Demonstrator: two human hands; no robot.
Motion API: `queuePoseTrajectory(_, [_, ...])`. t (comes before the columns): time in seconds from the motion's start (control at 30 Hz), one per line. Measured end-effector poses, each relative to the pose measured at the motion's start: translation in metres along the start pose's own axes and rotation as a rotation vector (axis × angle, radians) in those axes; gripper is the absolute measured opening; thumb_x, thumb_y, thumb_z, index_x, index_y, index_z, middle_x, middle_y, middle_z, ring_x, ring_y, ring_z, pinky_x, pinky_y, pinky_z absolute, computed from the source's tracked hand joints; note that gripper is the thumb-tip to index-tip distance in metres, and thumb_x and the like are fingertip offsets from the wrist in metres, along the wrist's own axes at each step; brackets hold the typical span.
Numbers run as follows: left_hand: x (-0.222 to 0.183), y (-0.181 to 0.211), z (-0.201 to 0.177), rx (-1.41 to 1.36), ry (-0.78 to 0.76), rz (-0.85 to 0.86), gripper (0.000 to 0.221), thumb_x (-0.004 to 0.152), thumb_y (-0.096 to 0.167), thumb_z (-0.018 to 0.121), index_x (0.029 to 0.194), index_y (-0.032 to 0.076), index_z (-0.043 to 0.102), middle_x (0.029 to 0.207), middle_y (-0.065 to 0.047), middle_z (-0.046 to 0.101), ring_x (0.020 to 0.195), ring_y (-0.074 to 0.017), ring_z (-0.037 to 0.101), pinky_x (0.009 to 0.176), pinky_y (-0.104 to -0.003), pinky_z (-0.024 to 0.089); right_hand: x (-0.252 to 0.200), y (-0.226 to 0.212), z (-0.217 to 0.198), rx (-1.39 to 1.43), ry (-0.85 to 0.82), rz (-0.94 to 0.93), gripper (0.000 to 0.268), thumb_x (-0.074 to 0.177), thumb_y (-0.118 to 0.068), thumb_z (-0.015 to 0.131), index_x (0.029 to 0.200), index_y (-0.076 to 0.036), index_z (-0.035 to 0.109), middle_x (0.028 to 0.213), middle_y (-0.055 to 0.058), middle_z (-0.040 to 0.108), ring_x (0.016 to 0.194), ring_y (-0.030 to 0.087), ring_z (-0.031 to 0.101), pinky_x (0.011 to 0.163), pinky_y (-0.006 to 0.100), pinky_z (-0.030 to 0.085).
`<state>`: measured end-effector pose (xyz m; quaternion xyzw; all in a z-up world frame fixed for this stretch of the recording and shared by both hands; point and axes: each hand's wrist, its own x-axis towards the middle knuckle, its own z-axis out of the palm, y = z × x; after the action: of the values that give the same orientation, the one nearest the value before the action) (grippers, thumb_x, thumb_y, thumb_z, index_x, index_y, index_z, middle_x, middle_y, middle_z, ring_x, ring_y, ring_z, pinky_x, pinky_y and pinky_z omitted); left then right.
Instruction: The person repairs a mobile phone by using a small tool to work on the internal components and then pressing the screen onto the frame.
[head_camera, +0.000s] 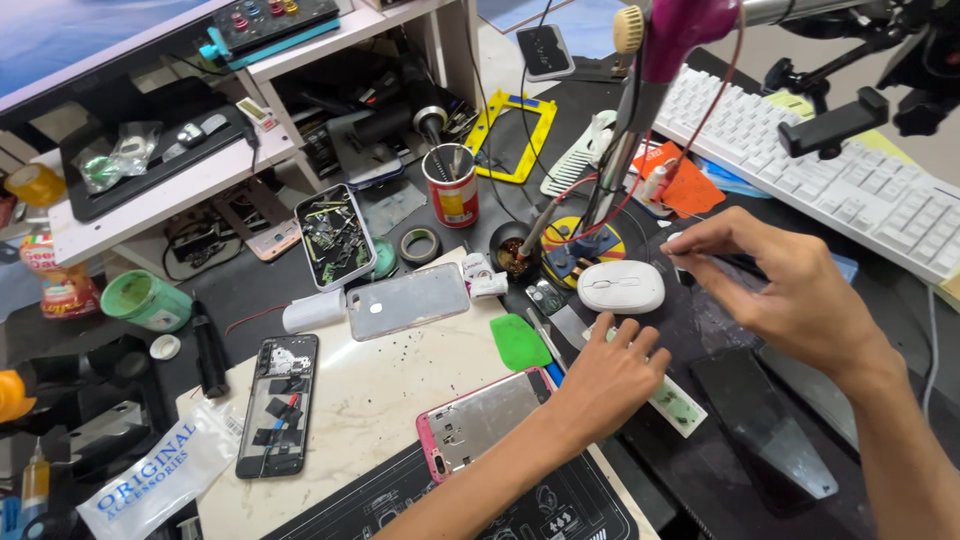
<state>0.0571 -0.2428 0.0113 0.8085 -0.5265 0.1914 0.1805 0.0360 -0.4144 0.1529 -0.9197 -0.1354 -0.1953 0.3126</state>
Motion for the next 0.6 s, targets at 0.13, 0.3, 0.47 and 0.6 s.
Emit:
queuePoseTrajectory(0.13, [-0.008, -0.002, -0.01, -0.031, 0.029, -0.012, 0.017, 0.082, 0.01, 0.064, 0.097, 0.003, 0.067, 0.101, -0.013, 0.061, 0.105, -0.0302, 0.061, 0.1, -0.049, 0.043, -0.001, 0.001, 0.003, -0.01, 0.007, -0.015, 0.02, 0.087, -0.004, 0.073, 0.108, -0.003, 0.07, 0.105, 0.007, 0.077, 0.098, 0.017, 0.076, 0.088, 0.03, 0.059])
queuePoseTrajectory(0.3, [-0.033, -0.015, -0.036, -0.082, 0.101, -0.054, 0.029, 0.079, 0.008, 0.063, 0.107, 0.003, 0.068, 0.109, -0.018, 0.06, 0.11, -0.0333, 0.06, 0.101, -0.051, 0.042, -0.002, 0.0, 0.009, -0.024, -0.013, -0.042, 0.021, 0.087, -0.005, 0.076, 0.107, -0.004, 0.07, 0.106, 0.008, 0.076, 0.098, 0.017, 0.075, 0.089, 0.03, 0.06])
queuePoseTrajectory(0.47, [-0.067, -0.055, -0.066, -0.146, 0.029, -0.306, 0.023, 0.086, 0.002, 0.062, 0.108, 0.008, 0.067, 0.104, -0.013, 0.062, 0.105, -0.0292, 0.063, 0.103, -0.049, 0.045, -0.005, 0.006, 0.015, -0.003, -0.029, -0.031, 0.021, 0.093, -0.006, 0.074, 0.111, -0.002, 0.065, 0.108, 0.01, 0.075, 0.104, 0.019, 0.075, 0.095, 0.031, 0.061])
queuePoseTrajectory(0.6, [-0.089, -0.071, -0.101, -0.079, -0.157, -0.401, 0.025, 0.081, 0.005, 0.067, 0.105, 0.004, 0.065, 0.099, -0.015, 0.064, 0.102, -0.0333, 0.063, 0.095, -0.049, 0.045, -0.003, 0.004, 0.02, -0.024, -0.054, 0.048, 0.031, 0.088, -0.009, 0.078, 0.115, -0.001, 0.063, 0.108, 0.011, 0.074, 0.104, 0.021, 0.074, 0.092, 0.033, 0.06])
